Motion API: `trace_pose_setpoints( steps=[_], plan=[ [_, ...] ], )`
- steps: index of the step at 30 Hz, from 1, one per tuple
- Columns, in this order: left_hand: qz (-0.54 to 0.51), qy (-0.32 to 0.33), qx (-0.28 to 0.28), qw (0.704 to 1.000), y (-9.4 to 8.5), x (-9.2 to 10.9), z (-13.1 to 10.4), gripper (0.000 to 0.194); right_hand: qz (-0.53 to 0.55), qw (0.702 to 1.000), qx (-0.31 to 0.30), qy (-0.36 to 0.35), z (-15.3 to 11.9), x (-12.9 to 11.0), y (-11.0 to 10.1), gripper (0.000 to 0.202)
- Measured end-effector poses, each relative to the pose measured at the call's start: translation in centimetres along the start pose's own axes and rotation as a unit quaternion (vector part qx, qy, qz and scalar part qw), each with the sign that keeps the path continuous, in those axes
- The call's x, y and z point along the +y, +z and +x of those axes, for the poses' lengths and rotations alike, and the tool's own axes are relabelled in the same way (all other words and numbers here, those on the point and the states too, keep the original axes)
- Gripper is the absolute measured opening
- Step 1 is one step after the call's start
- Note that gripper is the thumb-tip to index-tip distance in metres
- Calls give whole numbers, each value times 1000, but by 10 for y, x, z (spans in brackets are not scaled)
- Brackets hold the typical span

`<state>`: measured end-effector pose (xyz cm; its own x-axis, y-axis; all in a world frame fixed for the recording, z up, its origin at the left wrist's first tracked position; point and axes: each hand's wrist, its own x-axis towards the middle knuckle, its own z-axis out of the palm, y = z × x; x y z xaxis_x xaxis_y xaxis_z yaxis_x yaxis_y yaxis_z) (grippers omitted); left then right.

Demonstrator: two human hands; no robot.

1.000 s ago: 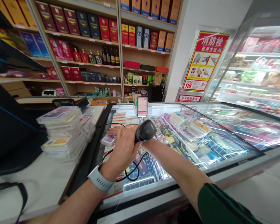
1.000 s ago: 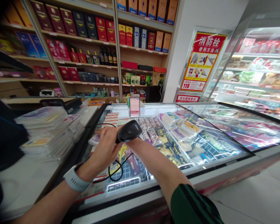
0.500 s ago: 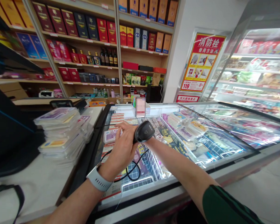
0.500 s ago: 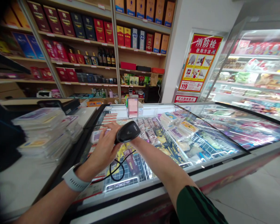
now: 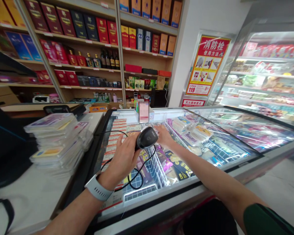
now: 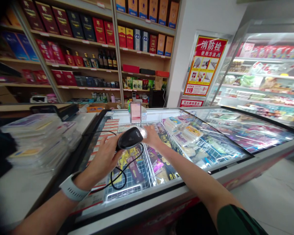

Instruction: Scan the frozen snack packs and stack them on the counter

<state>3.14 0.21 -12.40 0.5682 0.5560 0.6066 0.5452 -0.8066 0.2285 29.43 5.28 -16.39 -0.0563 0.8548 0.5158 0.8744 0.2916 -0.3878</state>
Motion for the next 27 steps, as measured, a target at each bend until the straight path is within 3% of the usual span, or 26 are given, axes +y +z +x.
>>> trace_pose_setpoints(
  steps=[4,9,20,27],
  plan=[
    [12,1,11,1000,1,-4,1,46,-42,997,3,62,-26,26,-19,55],
    [22,0,10,1000,3,-8,2,45,-56,995,13,81,-44,44,-23,66],
    [22,-19,-3,1000,7,-14,1,51,-14,993,1,121,-47,34,-35,63],
    [25,-25,-15,999,7,-15,1,50,-2,995,16,95,-45,35,-38,65]
  ],
)
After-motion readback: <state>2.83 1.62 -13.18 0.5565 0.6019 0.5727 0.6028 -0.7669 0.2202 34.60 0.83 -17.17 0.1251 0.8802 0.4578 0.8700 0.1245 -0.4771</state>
